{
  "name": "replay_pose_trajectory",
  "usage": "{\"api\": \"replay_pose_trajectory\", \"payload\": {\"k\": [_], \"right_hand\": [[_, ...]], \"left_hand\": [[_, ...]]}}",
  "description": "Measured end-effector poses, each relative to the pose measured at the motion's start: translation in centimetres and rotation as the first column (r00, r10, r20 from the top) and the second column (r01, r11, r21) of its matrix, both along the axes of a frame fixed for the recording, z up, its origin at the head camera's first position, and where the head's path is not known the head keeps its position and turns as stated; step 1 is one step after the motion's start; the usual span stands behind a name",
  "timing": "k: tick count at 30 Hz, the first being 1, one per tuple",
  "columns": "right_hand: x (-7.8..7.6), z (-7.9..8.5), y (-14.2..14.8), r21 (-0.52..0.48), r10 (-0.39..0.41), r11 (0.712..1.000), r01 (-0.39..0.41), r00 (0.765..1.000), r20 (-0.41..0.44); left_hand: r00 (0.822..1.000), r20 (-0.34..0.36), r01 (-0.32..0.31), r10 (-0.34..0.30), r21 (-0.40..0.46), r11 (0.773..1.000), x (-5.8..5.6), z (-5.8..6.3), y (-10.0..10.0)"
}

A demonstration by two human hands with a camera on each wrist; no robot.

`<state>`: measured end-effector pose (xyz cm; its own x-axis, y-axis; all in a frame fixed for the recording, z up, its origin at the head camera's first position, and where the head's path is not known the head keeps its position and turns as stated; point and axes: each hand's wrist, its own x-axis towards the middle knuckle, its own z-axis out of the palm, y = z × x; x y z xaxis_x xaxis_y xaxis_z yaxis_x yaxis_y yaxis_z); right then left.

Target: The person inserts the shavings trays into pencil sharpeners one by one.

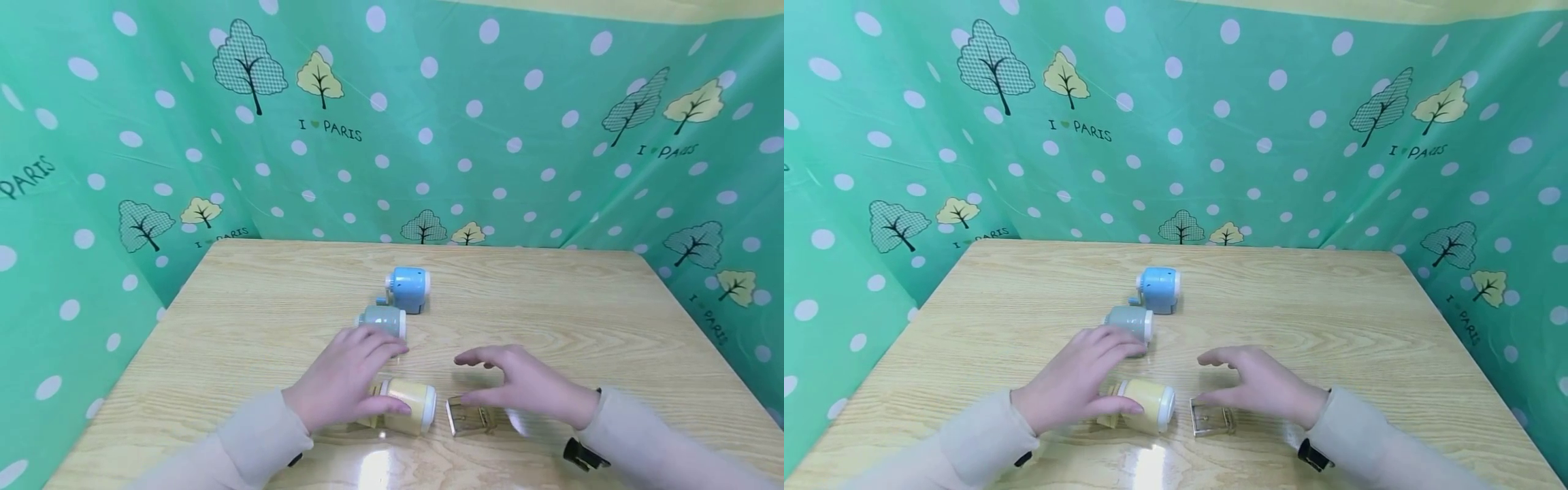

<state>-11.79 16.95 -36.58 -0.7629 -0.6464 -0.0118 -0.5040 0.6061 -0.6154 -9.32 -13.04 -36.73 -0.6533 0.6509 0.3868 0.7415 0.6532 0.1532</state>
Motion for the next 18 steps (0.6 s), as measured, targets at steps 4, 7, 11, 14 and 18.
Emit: {"api": "replay_pose_trajectory", "payload": {"k": [4, 7, 11, 14, 18], "right_hand": [[0.9, -0.5, 0.8, 0.029, -0.009, 1.000, 0.008, 1.000, 0.013], [1.6, -1.0, 1.3, 0.053, -0.027, 0.998, 0.027, 1.000, 0.003], [2.3, -1.7, 2.1, 0.075, -0.029, 0.997, 0.030, 0.999, -0.013], [2.7, -2.3, 2.6, 0.078, -0.027, 0.997, 0.027, 1.000, -0.008], [3.1, -2.9, 3.1, 0.085, -0.026, 0.996, 0.029, 0.999, -0.036]], "left_hand": [[1.000, 0.027, 0.007, -0.007, 0.011, 1.000, 0.8, -1.0, 0.2], [0.997, 0.071, 0.011, -0.011, 0.010, 1.000, 1.3, -1.5, 0.4], [0.990, 0.140, 0.012, -0.011, -0.004, 1.000, 1.6, -1.7, 0.7], [0.988, 0.153, 0.018, -0.016, -0.012, 1.000, 1.6, -1.9, 0.8], [0.987, 0.160, 0.034, -0.033, 0.000, 0.999, 1.5, -2.2, 1.0]]}}
